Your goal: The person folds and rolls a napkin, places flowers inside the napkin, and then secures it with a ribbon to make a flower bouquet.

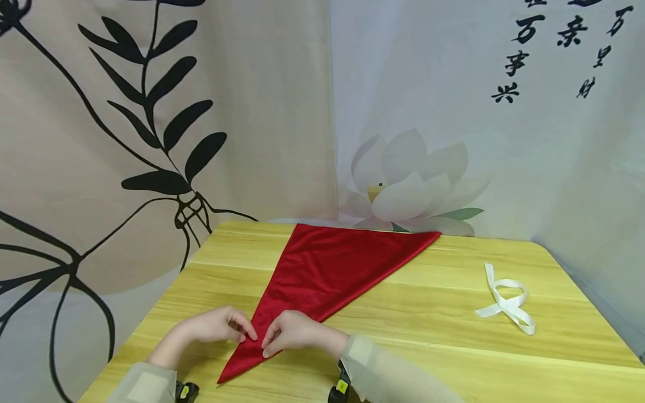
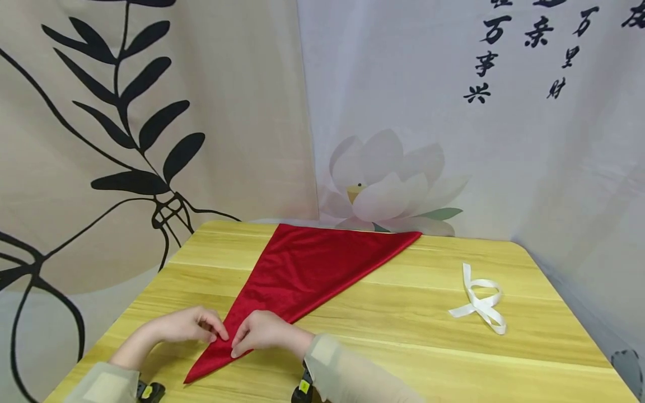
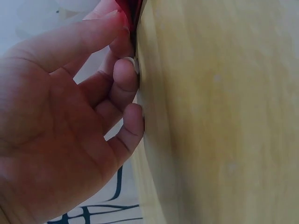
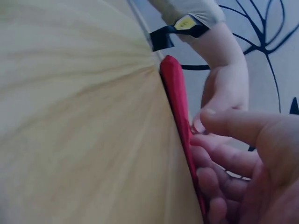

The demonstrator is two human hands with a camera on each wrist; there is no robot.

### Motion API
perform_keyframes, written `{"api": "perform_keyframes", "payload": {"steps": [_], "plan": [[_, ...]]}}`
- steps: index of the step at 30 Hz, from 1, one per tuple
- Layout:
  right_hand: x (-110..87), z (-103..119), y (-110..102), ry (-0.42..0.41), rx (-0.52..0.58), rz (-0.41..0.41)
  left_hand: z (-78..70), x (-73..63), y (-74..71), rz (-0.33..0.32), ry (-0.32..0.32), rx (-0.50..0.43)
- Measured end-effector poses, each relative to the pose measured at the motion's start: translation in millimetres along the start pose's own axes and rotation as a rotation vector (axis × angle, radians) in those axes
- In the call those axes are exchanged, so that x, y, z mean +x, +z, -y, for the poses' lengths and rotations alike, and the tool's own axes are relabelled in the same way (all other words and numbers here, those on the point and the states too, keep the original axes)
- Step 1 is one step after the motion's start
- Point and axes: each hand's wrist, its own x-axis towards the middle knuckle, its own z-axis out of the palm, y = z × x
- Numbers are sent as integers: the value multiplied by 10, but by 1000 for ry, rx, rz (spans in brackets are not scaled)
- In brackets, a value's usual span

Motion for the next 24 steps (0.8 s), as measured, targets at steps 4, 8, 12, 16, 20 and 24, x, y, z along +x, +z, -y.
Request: {"api": "perform_keyframes", "payload": {"steps": [4,8,12,16,20,24], "plan": [[10,25,46,15,-111,-45,23,25,2,-7,-2,-32],[1,58,88,56,-213,-58,30,35,6,-9,-10,-64],[-6,99,121,72,-340,-56,22,41,7,-9,-11,-78],[-6,125,131,72,-385,-54,20,43,3,-10,-2,-79],[-22,127,145,66,-378,-52,39,34,3,-1,23,-71],[-32,123,153,54,-397,-50,62,26,-1,13,53,-82]]}}
